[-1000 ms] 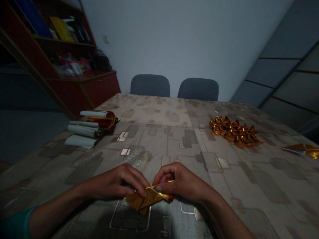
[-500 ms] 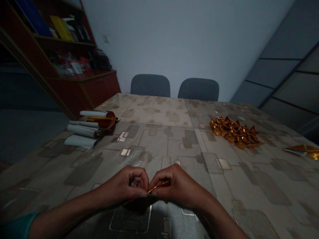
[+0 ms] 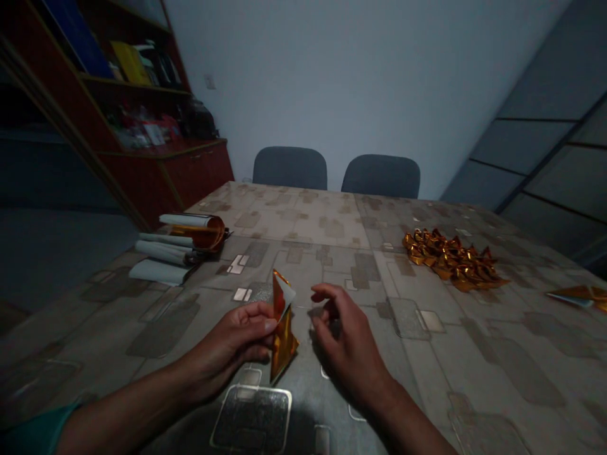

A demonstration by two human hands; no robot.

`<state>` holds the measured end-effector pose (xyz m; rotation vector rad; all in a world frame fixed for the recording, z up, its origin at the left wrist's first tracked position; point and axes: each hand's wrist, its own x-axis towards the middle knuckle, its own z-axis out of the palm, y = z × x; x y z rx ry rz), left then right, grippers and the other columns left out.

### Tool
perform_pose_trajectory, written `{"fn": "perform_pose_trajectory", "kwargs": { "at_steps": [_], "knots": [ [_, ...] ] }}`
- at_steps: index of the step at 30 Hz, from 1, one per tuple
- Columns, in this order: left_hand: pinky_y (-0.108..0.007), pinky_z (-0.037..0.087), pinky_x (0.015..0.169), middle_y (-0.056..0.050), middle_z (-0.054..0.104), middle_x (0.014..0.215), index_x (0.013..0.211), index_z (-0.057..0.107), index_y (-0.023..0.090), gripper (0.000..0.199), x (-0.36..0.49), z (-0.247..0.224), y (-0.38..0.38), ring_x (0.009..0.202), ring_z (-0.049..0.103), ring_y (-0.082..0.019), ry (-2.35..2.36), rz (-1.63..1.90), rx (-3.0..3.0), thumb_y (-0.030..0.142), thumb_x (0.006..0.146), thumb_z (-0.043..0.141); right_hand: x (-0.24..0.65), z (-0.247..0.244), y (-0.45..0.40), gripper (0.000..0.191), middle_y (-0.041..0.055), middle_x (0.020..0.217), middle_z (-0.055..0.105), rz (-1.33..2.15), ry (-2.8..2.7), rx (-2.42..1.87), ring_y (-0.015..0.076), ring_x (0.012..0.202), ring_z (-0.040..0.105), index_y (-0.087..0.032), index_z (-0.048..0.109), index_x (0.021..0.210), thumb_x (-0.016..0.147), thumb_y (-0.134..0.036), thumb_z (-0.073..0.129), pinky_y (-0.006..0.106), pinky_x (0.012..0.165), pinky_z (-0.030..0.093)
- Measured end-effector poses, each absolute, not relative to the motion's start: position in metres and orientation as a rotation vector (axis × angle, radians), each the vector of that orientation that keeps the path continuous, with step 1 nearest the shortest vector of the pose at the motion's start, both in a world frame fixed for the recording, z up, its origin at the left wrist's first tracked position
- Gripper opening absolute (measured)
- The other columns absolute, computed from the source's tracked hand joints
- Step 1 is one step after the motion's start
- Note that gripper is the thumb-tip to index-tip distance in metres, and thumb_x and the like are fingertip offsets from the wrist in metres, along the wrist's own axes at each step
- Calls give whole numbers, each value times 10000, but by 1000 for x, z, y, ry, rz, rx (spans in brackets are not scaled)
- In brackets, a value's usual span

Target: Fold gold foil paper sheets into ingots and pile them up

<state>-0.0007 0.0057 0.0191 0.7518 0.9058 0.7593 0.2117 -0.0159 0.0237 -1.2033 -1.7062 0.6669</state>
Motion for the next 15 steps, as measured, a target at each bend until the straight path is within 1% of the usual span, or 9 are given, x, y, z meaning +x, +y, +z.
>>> {"fn": "perform_pose_trajectory", "kwargs": {
  "at_steps": [3, 5, 8, 11, 13, 15],
  "knots": [
    [-147, 519, 552, -44, 703, 844, 921, 655, 122, 316, 0, 19, 4, 660, 670, -97, 815, 793, 560, 200, 687, 852, 206, 27, -18, 369, 66, 1150, 558, 645, -2083, -961, 189, 967, 580, -291, 539, 1254, 928, -117, 533, 334, 815, 502],
    [-157, 540, 550, -34, 693, 830, 923, 669, 122, 354, 1, 21, 3, 634, 662, -93, 756, 781, 470, 165, 638, 875, 205, 30, -19, 321, 63, 1159, 555, 659, -2217, -884, 193, 1022, 571, -296, 592, 1223, 960, -128, 516, 332, 840, 497],
    [-181, 558, 542, -32, 686, 802, 873, 682, 123, 341, 1, 24, 0, 659, 668, -120, 732, 767, 467, 149, 600, 885, 207, 32, -18, 205, 46, 1065, 592, 693, -2229, -846, 179, 965, 589, -283, 675, 1121, 977, -196, 556, 314, 803, 499],
    [-191, 558, 549, -49, 702, 825, 875, 693, 121, 291, 1, 24, -4, 706, 677, -140, 753, 750, 580, 190, 651, 865, 210, 31, -17, 160, 38, 982, 625, 721, -2189, -836, 170, 889, 607, -278, 715, 1078, 957, -245, 616, 297, 737, 498],
    [-185, 549, 557, -55, 715, 844, 900, 696, 122, 270, 1, 22, -5, 704, 675, -131, 772, 736, 670, 245, 710, 844, 211, 31, -17, 143, 35, 939, 644, 744, -2195, -864, 170, 857, 611, -281, 732, 1050, 948, -263, 634, 296, 714, 488],
    [-169, 529, 556, -55, 723, 819, 897, 693, 119, 279, 1, 19, -4, 678, 672, -117, 812, 738, 747, 298, 737, 837, 210, 34, -18, 141, 32, 902, 659, 793, -2190, -901, 173, 831, 614, -278, 730, 1053, 943, -274, 641, 303, 703, 479]
  ]
}}
